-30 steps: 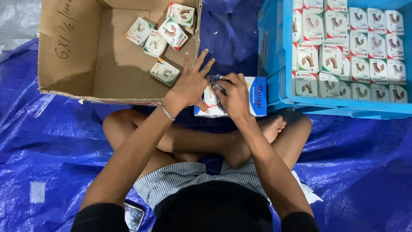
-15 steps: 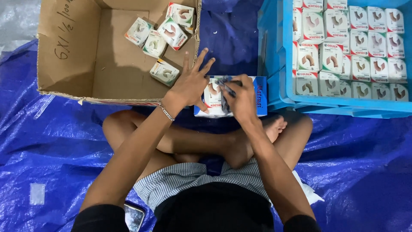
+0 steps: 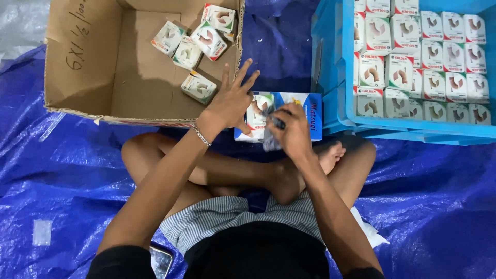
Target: Organizing small product boxes by transferring them from a cardboard box into a blue plastic crate.
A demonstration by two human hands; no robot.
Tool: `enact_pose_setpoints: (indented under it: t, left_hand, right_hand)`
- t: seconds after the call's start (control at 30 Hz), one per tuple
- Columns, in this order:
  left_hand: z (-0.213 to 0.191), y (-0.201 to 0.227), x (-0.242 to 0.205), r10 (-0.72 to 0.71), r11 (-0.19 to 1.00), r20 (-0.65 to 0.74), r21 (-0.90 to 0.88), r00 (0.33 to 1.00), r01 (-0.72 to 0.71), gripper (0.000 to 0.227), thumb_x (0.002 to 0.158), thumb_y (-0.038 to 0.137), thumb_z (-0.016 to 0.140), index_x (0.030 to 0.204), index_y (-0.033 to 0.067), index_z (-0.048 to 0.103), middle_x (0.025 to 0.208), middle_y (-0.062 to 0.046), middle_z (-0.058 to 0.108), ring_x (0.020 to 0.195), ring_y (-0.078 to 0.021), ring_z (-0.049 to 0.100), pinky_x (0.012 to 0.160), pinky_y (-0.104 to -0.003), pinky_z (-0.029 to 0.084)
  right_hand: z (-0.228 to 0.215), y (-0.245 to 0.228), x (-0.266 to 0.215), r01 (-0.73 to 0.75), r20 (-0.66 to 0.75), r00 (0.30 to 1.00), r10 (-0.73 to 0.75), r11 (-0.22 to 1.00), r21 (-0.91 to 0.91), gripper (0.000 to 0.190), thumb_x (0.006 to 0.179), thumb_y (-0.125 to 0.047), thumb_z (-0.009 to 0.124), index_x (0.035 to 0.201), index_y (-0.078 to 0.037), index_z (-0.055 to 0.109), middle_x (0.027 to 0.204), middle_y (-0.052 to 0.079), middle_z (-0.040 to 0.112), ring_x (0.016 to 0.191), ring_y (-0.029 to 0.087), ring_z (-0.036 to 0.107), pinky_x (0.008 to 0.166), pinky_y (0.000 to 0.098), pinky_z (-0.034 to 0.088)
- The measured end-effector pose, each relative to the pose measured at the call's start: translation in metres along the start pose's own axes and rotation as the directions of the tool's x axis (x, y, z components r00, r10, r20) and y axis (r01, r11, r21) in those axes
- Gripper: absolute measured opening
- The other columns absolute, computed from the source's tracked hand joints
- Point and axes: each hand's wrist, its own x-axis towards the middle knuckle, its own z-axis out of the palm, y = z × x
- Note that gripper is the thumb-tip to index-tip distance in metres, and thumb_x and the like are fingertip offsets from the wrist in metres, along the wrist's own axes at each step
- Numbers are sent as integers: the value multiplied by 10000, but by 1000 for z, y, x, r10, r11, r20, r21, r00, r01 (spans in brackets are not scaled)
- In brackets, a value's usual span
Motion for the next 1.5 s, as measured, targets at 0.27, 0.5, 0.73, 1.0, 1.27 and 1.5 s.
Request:
enact_pose_setpoints:
  t: [0.27,0.5,0.73,1.0,1.27,1.5]
  left_hand:
    - [3,1,2,-14,1000,35,17,999,13,858,482,610,859,1083,11,729,1630,-135,267,1511,-391,-22,1142,-727,55]
    - [5,1,1,-13,999,26,45,1000,12,885,533,641,834,1161,31,702,1605,-134,307,1507,-390,6,1140,-727,83]
    - [5,0,2,-3,999,13,50,1000,2,926,521,644,835,1193,24,692,1606,-126,318,1508,-397,22,1144,-719,81]
    - [4,1,3,-15,999,34,37,999,14,852,530,645,822,1092,13,723,1609,-131,308,1510,-380,21,1159,-701,89]
    - [8,-1,3,12,996,25,86,1000,-14,933,523,693,783,1188,43,697,1592,-122,346,1506,-385,41,1140,-688,119]
    - [9,0,5,2,989,30,149,1000,-6,992,515,761,758,1240,88,681,1574,-93,393,1502,-370,99,1126,-647,165]
  right_hand:
    - [28,-24,32,37,-99,994,-50,991,-131,124,785,-117,819,885,-67,765,946,69,589,909,290,557,762,397,491]
    - [2,-41,-1,66,23,997,-68,994,82,264,689,-143,878,907,-56,757,938,81,612,906,341,577,815,407,512]
    - [10,-14,20,12,-130,991,-14,1000,-11,90,856,-90,797,898,-29,746,922,97,603,857,314,572,759,390,505]
    - [17,-33,27,109,-20,994,-108,993,46,120,759,-75,833,853,-58,761,899,76,599,898,286,555,772,391,481]
    - [3,-13,-1,-85,-97,991,96,989,118,161,829,-52,779,960,1,703,921,148,617,888,386,598,757,460,531]
    - [17,-1,38,-260,-187,941,281,957,132,127,952,-99,681,1066,-43,684,960,161,689,951,396,669,794,472,549]
